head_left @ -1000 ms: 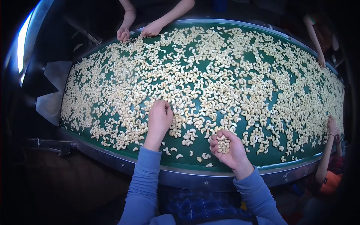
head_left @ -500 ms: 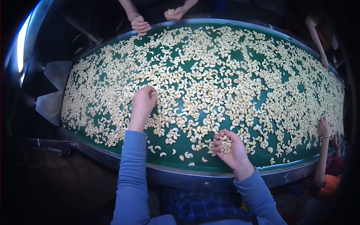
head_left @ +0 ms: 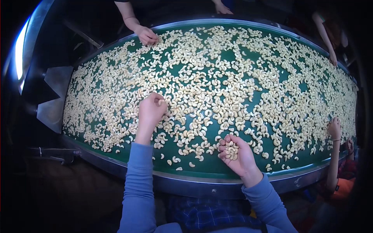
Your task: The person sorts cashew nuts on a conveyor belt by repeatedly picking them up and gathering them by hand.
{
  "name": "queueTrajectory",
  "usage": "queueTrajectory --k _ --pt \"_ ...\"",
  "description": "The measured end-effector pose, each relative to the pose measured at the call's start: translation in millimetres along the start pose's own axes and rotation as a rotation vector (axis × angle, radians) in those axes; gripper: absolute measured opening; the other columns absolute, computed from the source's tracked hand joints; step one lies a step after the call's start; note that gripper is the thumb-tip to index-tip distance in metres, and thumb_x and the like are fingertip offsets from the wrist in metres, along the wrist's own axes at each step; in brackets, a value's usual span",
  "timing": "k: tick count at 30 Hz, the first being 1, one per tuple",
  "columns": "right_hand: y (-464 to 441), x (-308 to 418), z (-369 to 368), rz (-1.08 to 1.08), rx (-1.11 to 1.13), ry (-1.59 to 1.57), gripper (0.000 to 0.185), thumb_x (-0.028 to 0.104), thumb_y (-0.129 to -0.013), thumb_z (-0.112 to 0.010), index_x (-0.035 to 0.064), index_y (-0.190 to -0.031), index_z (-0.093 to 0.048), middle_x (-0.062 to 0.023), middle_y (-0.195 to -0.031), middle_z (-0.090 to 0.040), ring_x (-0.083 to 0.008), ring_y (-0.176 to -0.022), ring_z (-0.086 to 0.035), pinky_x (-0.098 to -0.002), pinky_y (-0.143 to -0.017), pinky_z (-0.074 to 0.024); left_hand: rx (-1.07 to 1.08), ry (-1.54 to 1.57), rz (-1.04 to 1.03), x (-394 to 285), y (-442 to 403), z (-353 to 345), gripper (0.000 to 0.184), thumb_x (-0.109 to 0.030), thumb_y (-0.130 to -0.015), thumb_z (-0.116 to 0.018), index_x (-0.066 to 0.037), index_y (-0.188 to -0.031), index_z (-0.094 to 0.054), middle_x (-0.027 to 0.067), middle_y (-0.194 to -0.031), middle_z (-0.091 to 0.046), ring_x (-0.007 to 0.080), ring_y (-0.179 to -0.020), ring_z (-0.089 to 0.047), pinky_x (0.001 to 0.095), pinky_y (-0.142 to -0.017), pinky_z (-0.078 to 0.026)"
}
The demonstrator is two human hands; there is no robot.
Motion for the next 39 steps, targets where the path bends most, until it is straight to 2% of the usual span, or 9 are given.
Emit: queueTrajectory --k 3,6,11,13,21,28,32,36,39 --pt "6.2 7.1 -0.8 0.024 -0.045 0.104 0.036 0.022 -0.102 -0.042 -0.0028 -0.127 -0.053 -0.0175 -0.124 -0.059 -0.0285 -0.114 -0.06 -0.0388 -0.098 -0.0503 0.278 0.415 -0.04 -61.0 61.7 -46.4 0.015 -0.01 -0.084 -0.069 -0.001 -0.096 -0.066 0.0004 -0.081 -0.066 0.0035 -0.07 -0.057 0.0177 -0.063 -0.044" --pt "13.7 3.7 -4.1 -0.065 -0.029 0.077 0.038 0.022 -0.102 -0.041 -0.0019 -0.131 -0.051 -0.0189 -0.126 -0.058 -0.0293 -0.118 -0.058 -0.0395 -0.101 -0.0479 0.548 0.438 -0.152 -117.9 103.2 -78.2 0.031 -0.016 -0.084 -0.074 -0.003 -0.11 -0.065 0.0026 -0.084 -0.066 0.0042 -0.07 -0.058 0.0206 -0.059 -0.044" --pt "25.9 11.1 5.0 -0.143 0.0 -0.048 0.018 0.022 -0.1 -0.047 0.0066 -0.095 -0.054 -0.0062 -0.091 -0.056 -0.0137 -0.079 -0.055 -0.024 -0.059 -0.0467 -0.168 0.159 -0.156 -55.4 9.2 -46.8 0.018 -0.015 -0.088 -0.069 0.001 -0.097 -0.069 0.0093 -0.087 -0.066 0.0136 -0.069 -0.061 0.0268 -0.061 -0.048" --pt "28.9 19.9 12.0 -0.135 0.006 -0.069 0.017 0.022 -0.1 -0.047 0.0061 -0.096 -0.054 -0.0065 -0.091 -0.056 -0.0141 -0.079 -0.055 -0.024 -0.059 -0.0457 -0.364 0.044 -0.256 -39.6 -19.7 -32.8 0.014 -0.009 -0.085 -0.068 0.001 -0.094 -0.069 0.0146 -0.089 -0.065 0.0245 -0.074 -0.065 0.0322 -0.067 -0.052" --pt "48.4 54.4 29.1 -0.08 -0.03 -0.057 0.017 0.021 -0.099 -0.049 0.0057 -0.096 -0.054 -0.0061 -0.089 -0.056 -0.0142 -0.078 -0.055 -0.0247 -0.059 -0.0448 -0.032 -0.208 -0.084 -15.2 -62.3 -61.7 0.017 -0.006 -0.078 -0.072 0.0 -0.094 -0.067 0.0111 -0.076 -0.068 0.0211 -0.071 -0.067 0.0321 -0.066 -0.053" --pt "65.0 77.1 40.8 -0.076 -0.003 -0.092 0.016 0.02 -0.099 -0.047 0.0058 -0.094 -0.054 -0.0066 -0.089 -0.057 -0.0161 -0.08 -0.057 -0.0282 -0.066 -0.0476 -0.174 -0.167 -0.016 -16.9 -31.8 -53.8 0.016 -0.006 -0.078 -0.067 -0.004 -0.094 -0.064 0.0115 -0.075 -0.068 0.0261 -0.069 -0.067 0.0355 -0.066 -0.052" --pt "71.5 96.3 47.2 0.002 -0.019 -0.131 0.016 0.018 -0.098 -0.046 0.0054 -0.092 -0.053 -0.0069 -0.088 -0.057 -0.0184 -0.083 -0.058 -0.0322 -0.077 -0.0523 -0.242 0.116 -0.078 -85.5 23.3 -61.7 0.015 -0.004 -0.082 -0.065 0.0 -0.096 -0.062 0.0088 -0.081 -0.067 0.0169 -0.073 -0.066 0.0285 -0.069 -0.053" --pt "81.5 112.8 55.6 0.019 -0.148 -0.028 0.028 0.023 -0.102 -0.04 0.0001 -0.109 -0.056 -0.0135 -0.106 -0.063 -0.0256 -0.105 -0.062 -0.0417 -0.098 -0.0506 0.465 0.793 -0.061 -186.7 106.9 -150.5 0.018 -0.003 -0.087 -0.068 0.0 -0.104 -0.061 0.0058 -0.098 -0.065 0.0141 -0.088 -0.064 0.0257 -0.079 -0.053" --pt "83.3 112.9 67.1 -0.047 -0.073 -0.042 0.033 0.026 -0.103 -0.039 0.0006 -0.113 -0.056 -0.0169 -0.118 -0.059 -0.0274 -0.108 -0.062 -0.0437 -0.096 -0.0524 0.356 0.497 -0.339 -227.5 115.3 -165.9 0.015 -0.002 -0.085 -0.068 0.001 -0.1 -0.065 0.0066 -0.094 -0.065 0.0162 -0.089 -0.065 0.0283 -0.078 -0.053"
Point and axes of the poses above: each hand's wrist, its own y-axis away from the middle knuckle, its own z-axis out of the back of the hand, x = y × z, the point moved 10 cm from there along -y, towards the middle knuckle
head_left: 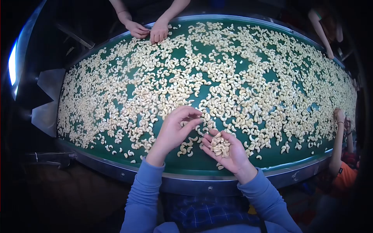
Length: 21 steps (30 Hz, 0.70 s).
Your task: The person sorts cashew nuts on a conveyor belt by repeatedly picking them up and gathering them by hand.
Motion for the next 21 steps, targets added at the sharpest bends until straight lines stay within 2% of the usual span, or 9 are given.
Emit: queueTrajectory --k 1,2,4,5,6,8,11,15,21 --pt "1.3 1.4 4.8 -0.024 0.021 -0.007 0.032 0.027 -0.102 -0.04 0.0017 -0.112 -0.057 -0.0168 -0.12 -0.058 -0.0273 -0.106 -0.063 -0.0434 -0.094 -0.0535 -0.026 -0.143 -0.065 1.7 -4.7 -2.4 0.015 -0.001 -0.084 -0.068 0.001 -0.099 -0.065 0.0079 -0.092 -0.065 0.0187 -0.087 -0.065 0.0294 -0.076 -0.052" --pt "4.7 2.6 3.6 -0.058 0.069 -0.026 0.027 0.027 -0.102 -0.041 0.0042 -0.102 -0.056 -0.0136 -0.11 -0.058 -0.0227 -0.094 -0.063 -0.0361 -0.08 -0.0571 -0.052 -0.286 -0.133 11.1 -8.9 -6.9 0.014 -0.001 -0.083 -0.068 0.002 -0.097 -0.066 0.0091 -0.091 -0.064 0.0211 -0.086 -0.065 0.0306 -0.075 -0.052" --pt "11.2 7.5 0.7 -0.096 0.109 -0.13 0.023 0.026 -0.101 -0.043 0.0056 -0.096 -0.053 -0.0106 -0.101 -0.056 -0.0189 -0.085 -0.059 -0.0311 -0.07 -0.0543 -0.09 -0.516 -0.238 9.8 -11.4 -18.3 0.012 0.001 -0.08 -0.067 0.002 -0.092 -0.064 0.0129 -0.085 -0.062 0.0303 -0.08 -0.062 0.0357 -0.072 -0.051" --pt "15.7 10.3 -1.5 -0.116 0.127 -0.186 0.022 0.025 -0.1 -0.043 0.0063 -0.092 -0.052 -0.0091 -0.096 -0.055 -0.017 -0.08 -0.057 -0.0287 -0.065 -0.0528 -0.083 -0.565 -0.188 18.5 -10.2 -22.5 0.012 0.001 -0.079 -0.067 0.001 -0.09 -0.063 0.013 -0.085 -0.062 0.0308 -0.08 -0.062 0.0363 -0.072 -0.051" --pt "21.5 16.4 -0.8 -0.087 0.016 -0.181 0.021 0.024 -0.099 -0.045 0.0068 -0.089 -0.05 -0.0067 -0.09 -0.051 -0.0142 -0.074 -0.052 -0.0254 -0.058 -0.0464 -0.074 -0.614 -0.139 21.1 -9.6 -24.5 0.011 0.001 -0.078 -0.067 0.001 -0.088 -0.062 0.013 -0.085 -0.063 0.0313 -0.08 -0.062 0.0369 -0.072 -0.051" --pt "24.7 27.2 6.1 -0.062 0.04 -0.185 0.021 0.024 -0.099 -0.045 0.007 -0.089 -0.05 -0.0071 -0.091 -0.051 -0.0141 -0.075 -0.052 -0.0249 -0.057 -0.0458 -0.044 -0.756 -0.028 26.3 -7.6 -25.7 0.011 -0.001 -0.078 -0.067 0.0 -0.086 -0.059 0.0126 -0.082 -0.062 0.0295 -0.079 -0.063 0.0361 -0.07 -0.051" --pt "30.9 38.8 11.1 -0.049 0.06 -0.169 0.021 0.025 -0.099 -0.045 0.0075 -0.089 -0.05 -0.0068 -0.091 -0.052 -0.0136 -0.076 -0.051 -0.0237 -0.056 -0.0443 -0.129 -0.579 0.07 21.6 -4.2 -22.1 0.01 -0.001 -0.08 -0.066 0.0 -0.087 -0.06 0.0115 -0.082 -0.062 0.0258 -0.076 -0.064 0.0337 -0.067 -0.051" --pt "42.3 48.8 18.0 -0.041 0.028 -0.137 0.019 0.024 -0.099 -0.045 0.008 -0.09 -0.05 -0.0063 -0.091 -0.052 -0.0142 -0.075 -0.051 -0.0238 -0.056 -0.0433 -0.178 -0.551 -0.086 8.6 -10.9 -35.6 0.009 -0.002 -0.081 -0.068 0.0 -0.088 -0.062 0.0103 -0.081 -0.059 0.0224 -0.072 -0.063 0.0308 -0.065 -0.051" --pt "53.1 70.7 36.1 -0.019 -0.011 -0.101 0.018 0.024 -0.098 -0.045 0.0084 -0.09 -0.049 -0.0058 -0.09 -0.053 -0.0136 -0.074 -0.051 -0.0238 -0.055 -0.0425 -0.131 -0.631 0.113 29.7 -17.4 -36.1 0.016 -0.003 -0.078 -0.07 0.0 -0.094 -0.066 0.011 -0.078 -0.06 0.0203 -0.067 -0.061 0.0308 -0.063 -0.05"
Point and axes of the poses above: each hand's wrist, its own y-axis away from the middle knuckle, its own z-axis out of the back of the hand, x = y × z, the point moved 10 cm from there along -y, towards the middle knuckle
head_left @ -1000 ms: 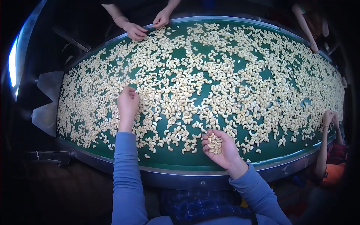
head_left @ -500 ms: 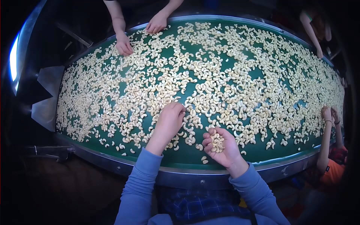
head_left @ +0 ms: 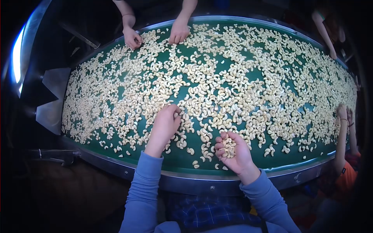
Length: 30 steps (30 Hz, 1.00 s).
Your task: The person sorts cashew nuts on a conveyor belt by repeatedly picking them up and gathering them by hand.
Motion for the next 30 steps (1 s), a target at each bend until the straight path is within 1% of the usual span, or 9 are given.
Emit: queueTrajectory --k 7,10,15,18,22,23,26,27,30 --pt "17.7 24.6 6.7 0.015 0.013 0.05 0.02 0.024 -0.099 -0.045 0.0077 -0.088 -0.049 -0.0058 -0.09 -0.052 -0.0132 -0.074 -0.051 -0.0233 -0.056 -0.0426 -0.031 0.332 0.261 18.5 15.2 1.9 0.006 -0.002 -0.084 -0.068 0.0 -0.09 -0.068 0.0049 -0.076 -0.063 0.0097 -0.068 -0.06 0.0236 -0.061 -0.05" --pt "23.2 35.7 14.1 0.031 0.002 0.059 0.021 0.025 -0.099 -0.045 0.0073 -0.089 -0.049 -0.0059 -0.09 -0.052 -0.0135 -0.074 -0.051 -0.0234 -0.056 -0.0428 -0.091 0.218 -0.003 -25.8 21.5 7.1 0.01 -0.001 -0.083 -0.069 0.0 -0.093 -0.068 0.0064 -0.081 -0.063 0.0126 -0.071 -0.063 0.0249 -0.063 -0.051" --pt "33.1 51.1 23.7 0.039 -0.031 0.114 0.02 0.024 -0.099 -0.045 0.0066 -0.089 -0.05 -0.0064 -0.088 -0.051 -0.0139 -0.074 -0.051 -0.024 -0.056 -0.0431 -0.051 0.034 -0.017 -45.1 27.6 -20.0 0.008 0.0 -0.082 -0.064 -0.001 -0.09 -0.065 0.0163 -0.089 -0.061 0.0358 -0.079 -0.062 0.0404 -0.072 -0.052" --pt "38.8 62.1 29.2 0.045 -0.018 0.115 0.021 0.024 -0.099 -0.045 0.0063 -0.09 -0.05 -0.0062 -0.088 -0.051 -0.0142 -0.074 -0.051 -0.0242 -0.057 -0.0433 -0.036 -0.148 -0.006 -43.2 25.7 -21.5 0.01 0.001 -0.08 -0.065 0.0 -0.089 -0.064 0.0151 -0.087 -0.061 0.0283 -0.066 -0.06 0.0353 -0.063 -0.049" --pt "51.1 76.9 32.3 0.053 -0.001 0.125 0.02 0.024 -0.098 -0.047 0.0056 -0.091 -0.053 -0.0059 -0.087 -0.053 -0.0152 -0.075 -0.052 -0.0257 -0.06 -0.0438 0.027 -0.059 0.084 -30.8 23.6 -21.5 0.011 -0.003 -0.077 -0.065 0.0 -0.088 -0.062 0.013 -0.078 -0.06 0.0237 -0.062 -0.057 0.0345 -0.059 -0.047" --pt "53.7 80.8 31.4 0.061 0.025 0.13 0.02 0.023 -0.098 -0.047 0.0055 -0.091 -0.053 -0.0061 -0.087 -0.054 -0.0151 -0.076 -0.052 -0.0257 -0.06 -0.0438 0.11 0.025 0.199 -23.3 26.8 -25.0 0.01 -0.007 -0.079 -0.066 -0.001 -0.087 -0.062 0.008 -0.073 -0.059 0.0155 -0.061 -0.056 0.0295 -0.057 -0.045" --pt "60.2 91.2 36.2 0.061 0.038 0.135 0.02 0.023 -0.098 -0.047 0.0055 -0.091 -0.053 -0.0063 -0.088 -0.054 -0.0152 -0.076 -0.052 -0.0257 -0.06 -0.0438 0.139 0.241 0.428 3.5 34.0 -28.5 0.014 -0.008 -0.08 -0.068 -0.002 -0.092 -0.064 0.0053 -0.073 -0.061 0.0122 -0.062 -0.057 0.0258 -0.058 -0.046" --pt "62.5 93.4 39.6 0.051 0.028 0.121 0.02 0.023 -0.098 -0.047 0.0058 -0.091 -0.053 -0.0064 -0.088 -0.054 -0.0152 -0.076 -0.052 -0.0256 -0.06 -0.0439 0.074 0.636 0.459 11.8 34.3 -35.8 0.012 -0.01 -0.085 -0.066 -0.003 -0.094 -0.064 -0.0011 -0.073 -0.06 0.0051 -0.063 -0.053 0.0211 -0.058 -0.043" --pt "69.0 102.6 46.3 0.056 0.005 0.138 0.02 0.024 -0.099 -0.047 0.006 -0.091 -0.053 -0.0064 -0.088 -0.054 -0.0153 -0.075 -0.053 -0.0255 -0.06 -0.0441 -0.132 1.389 0.469 25.7 24.1 -32.8 0.011 -0.013 -0.089 -0.064 -0.003 -0.094 -0.063 -0.0013 -0.077 -0.06 0.0045 -0.069 -0.054 0.0195 -0.059 -0.041"
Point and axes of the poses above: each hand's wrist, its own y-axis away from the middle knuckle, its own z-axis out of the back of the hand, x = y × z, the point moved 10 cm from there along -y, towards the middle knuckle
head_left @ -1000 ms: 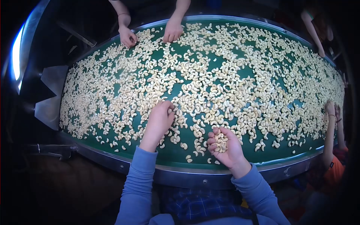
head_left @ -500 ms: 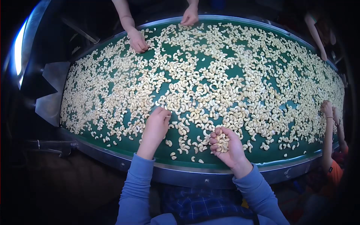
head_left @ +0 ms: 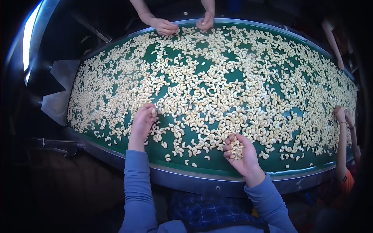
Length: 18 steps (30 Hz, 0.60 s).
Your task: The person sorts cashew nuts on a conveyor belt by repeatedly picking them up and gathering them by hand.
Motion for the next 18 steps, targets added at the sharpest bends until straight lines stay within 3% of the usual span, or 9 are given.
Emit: queueTrajectory --k 1,4,8,9,12,13,16,17,18 --pt "1.8 3.9 1.3 0.005 -0.003 0.006 0.02 0.024 -0.099 -0.046 0.0059 -0.091 -0.053 -0.0064 -0.088 -0.054 -0.0154 -0.075 -0.053 -0.0256 -0.06 -0.0441 0.035 0.089 -0.001 -1.6 -4.9 -1.0 0.016 -0.016 -0.088 -0.067 -0.002 -0.097 -0.064 -0.0007 -0.078 -0.06 0.005 -0.069 -0.054 0.0196 -0.06 -0.04" --pt "8.0 14.8 8.0 0.017 -0.009 0.017 0.021 0.024 -0.099 -0.046 0.0058 -0.091 -0.054 -0.0063 -0.088 -0.054 -0.0156 -0.074 -0.053 -0.0257 -0.059 -0.0443 -0.311 -0.737 -0.182 -21.9 -6.7 9.2 0.021 -0.018 -0.087 -0.069 -0.002 -0.1 -0.067 -0.0012 -0.077 -0.058 0.0073 -0.067 -0.054 0.0206 -0.059 -0.041" --pt "13.7 30.9 18.0 0.029 -0.008 0.027 0.021 0.024 -0.099 -0.046 0.0057 -0.091 -0.053 -0.006 -0.088 -0.054 -0.0156 -0.075 -0.053 -0.0259 -0.059 -0.0441 -0.179 -1.329 -0.421 -30.4 -13.0 -21.5 0.023 -0.021 -0.079 -0.076 -0.001 -0.091 -0.07 0.005 -0.072 -0.061 0.0174 -0.062 -0.056 0.0304 -0.061 -0.048" --pt "16.3 33.6 20.2 0.03 -0.011 0.032 0.021 0.024 -0.099 -0.046 0.0057 -0.092 -0.053 -0.006 -0.088 -0.054 -0.0156 -0.075 -0.053 -0.0259 -0.059 -0.044 -0.191 -1.43 -0.341 -33.7 -9.0 -32.1 0.023 -0.021 -0.077 -0.077 -0.001 -0.087 -0.07 0.0086 -0.073 -0.062 0.02 -0.062 -0.058 0.0326 -0.063 -0.049" --pt "23.4 41.6 27.1 0.025 -0.022 0.019 0.021 0.024 -0.099 -0.046 0.0057 -0.092 -0.053 -0.006 -0.088 -0.054 -0.0154 -0.075 -0.053 -0.026 -0.059 -0.0436 -0.166 -1.456 -0.17 -27.3 -8.7 -37.8 0.023 -0.022 -0.078 -0.077 -0.001 -0.085 -0.069 0.0098 -0.075 -0.063 0.0204 -0.065 -0.059 0.0323 -0.064 -0.049" --pt "26.8 44.1 26.5 0.02 -0.021 0.016 0.02 0.023 -0.099 -0.047 0.0057 -0.092 -0.053 -0.0061 -0.088 -0.054 -0.0153 -0.075 -0.052 -0.026 -0.058 -0.0432 -0.193 -1.357 -0.097 -21.4 -9.5 -36.2 0.021 -0.021 -0.082 -0.074 -0.002 -0.089 -0.069 0.0072 -0.08 -0.065 0.0145 -0.07 -0.06 0.029 -0.065 -0.049" --pt "35.0 54.8 28.0 0.027 -0.003 0.022 0.02 0.023 -0.099 -0.046 0.0056 -0.091 -0.053 -0.0062 -0.088 -0.054 -0.0152 -0.075 -0.052 -0.026 -0.058 -0.0429 -0.094 -0.711 -0.177 -5.3 -5.0 -65.9 0.023 -0.021 -0.09 -0.069 -0.001 -0.101 -0.065 0.0023 -0.092 -0.065 0.0075 -0.079 -0.06 0.0218 -0.07 -0.048" --pt "36.5 58.3 29.9 0.029 0.008 0.022 0.02 0.023 -0.099 -0.046 0.0057 -0.091 -0.053 -0.0062 -0.088 -0.053 -0.0153 -0.075 -0.051 -0.026 -0.058 -0.0429 -0.052 -0.706 -0.17 2.6 -3.3 -78.6 0.023 -0.019 -0.094 -0.066 -0.001 -0.108 -0.063 -0.0005 -0.096 -0.064 0.0072 -0.083 -0.06 0.0209 -0.072 -0.047" --pt "37.3 61.4 32.6 0.029 0.02 0.022 0.02 0.023 -0.099 -0.046 0.0057 -0.091 -0.053 -0.0063 -0.088 -0.053 -0.0153 -0.075 -0.051 -0.026 -0.058 -0.0429 -0.082 -0.814 -0.226 5.0 -4.6 -87.0 0.022 -0.018 -0.092 -0.066 -0.002 -0.107 -0.065 0.0027 -0.096 -0.064 0.0075 -0.083 -0.06 0.022 -0.071 -0.048"
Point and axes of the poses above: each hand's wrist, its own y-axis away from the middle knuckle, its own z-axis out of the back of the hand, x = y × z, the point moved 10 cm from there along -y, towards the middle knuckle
